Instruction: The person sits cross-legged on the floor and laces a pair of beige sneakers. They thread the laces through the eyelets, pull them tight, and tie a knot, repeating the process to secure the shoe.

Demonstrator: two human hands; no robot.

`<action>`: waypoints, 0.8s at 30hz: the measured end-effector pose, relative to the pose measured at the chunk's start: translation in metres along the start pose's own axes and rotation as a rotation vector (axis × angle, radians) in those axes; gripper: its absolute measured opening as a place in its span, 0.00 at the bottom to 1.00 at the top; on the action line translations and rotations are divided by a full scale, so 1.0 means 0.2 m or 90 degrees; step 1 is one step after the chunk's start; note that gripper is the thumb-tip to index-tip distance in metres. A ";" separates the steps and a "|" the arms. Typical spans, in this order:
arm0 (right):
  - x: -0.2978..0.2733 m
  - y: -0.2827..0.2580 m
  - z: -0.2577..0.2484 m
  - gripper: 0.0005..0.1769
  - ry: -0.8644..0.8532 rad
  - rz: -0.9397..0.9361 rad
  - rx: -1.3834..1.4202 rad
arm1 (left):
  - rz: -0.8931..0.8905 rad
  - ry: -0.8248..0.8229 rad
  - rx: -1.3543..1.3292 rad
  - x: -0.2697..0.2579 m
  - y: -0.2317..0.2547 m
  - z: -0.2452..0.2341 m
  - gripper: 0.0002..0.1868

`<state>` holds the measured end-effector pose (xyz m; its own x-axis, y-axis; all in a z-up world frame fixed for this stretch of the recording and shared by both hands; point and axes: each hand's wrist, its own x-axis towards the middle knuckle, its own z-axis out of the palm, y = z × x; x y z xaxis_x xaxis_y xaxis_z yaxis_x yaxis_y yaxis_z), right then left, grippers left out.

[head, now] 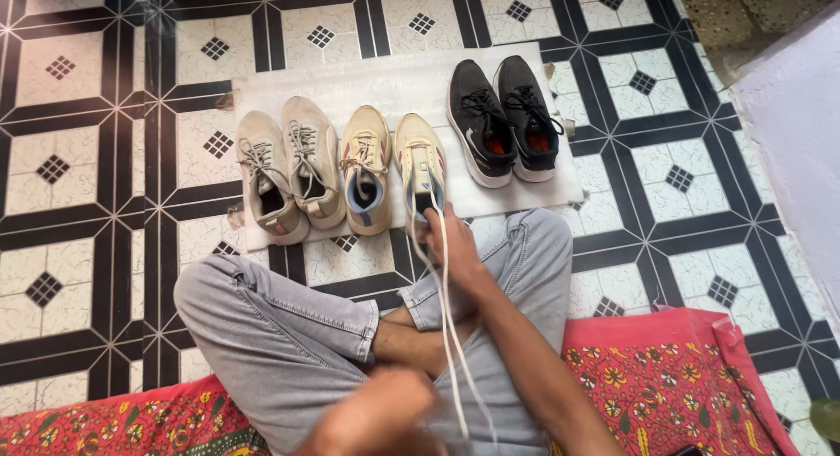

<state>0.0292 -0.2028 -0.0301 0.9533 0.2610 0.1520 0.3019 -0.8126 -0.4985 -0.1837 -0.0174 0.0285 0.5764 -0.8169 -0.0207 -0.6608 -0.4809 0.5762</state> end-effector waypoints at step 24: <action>0.42 0.06 -0.08 0.13 0.135 0.024 0.127 | -0.292 0.304 -0.025 1.26 -1.53 -0.76 0.11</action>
<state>0.1126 -0.1982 -0.0101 0.9503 0.1011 0.2944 0.2791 -0.6959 -0.6617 0.2362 -0.0277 -0.0292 0.9510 -0.2963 0.0882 -0.2844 -0.7267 0.6253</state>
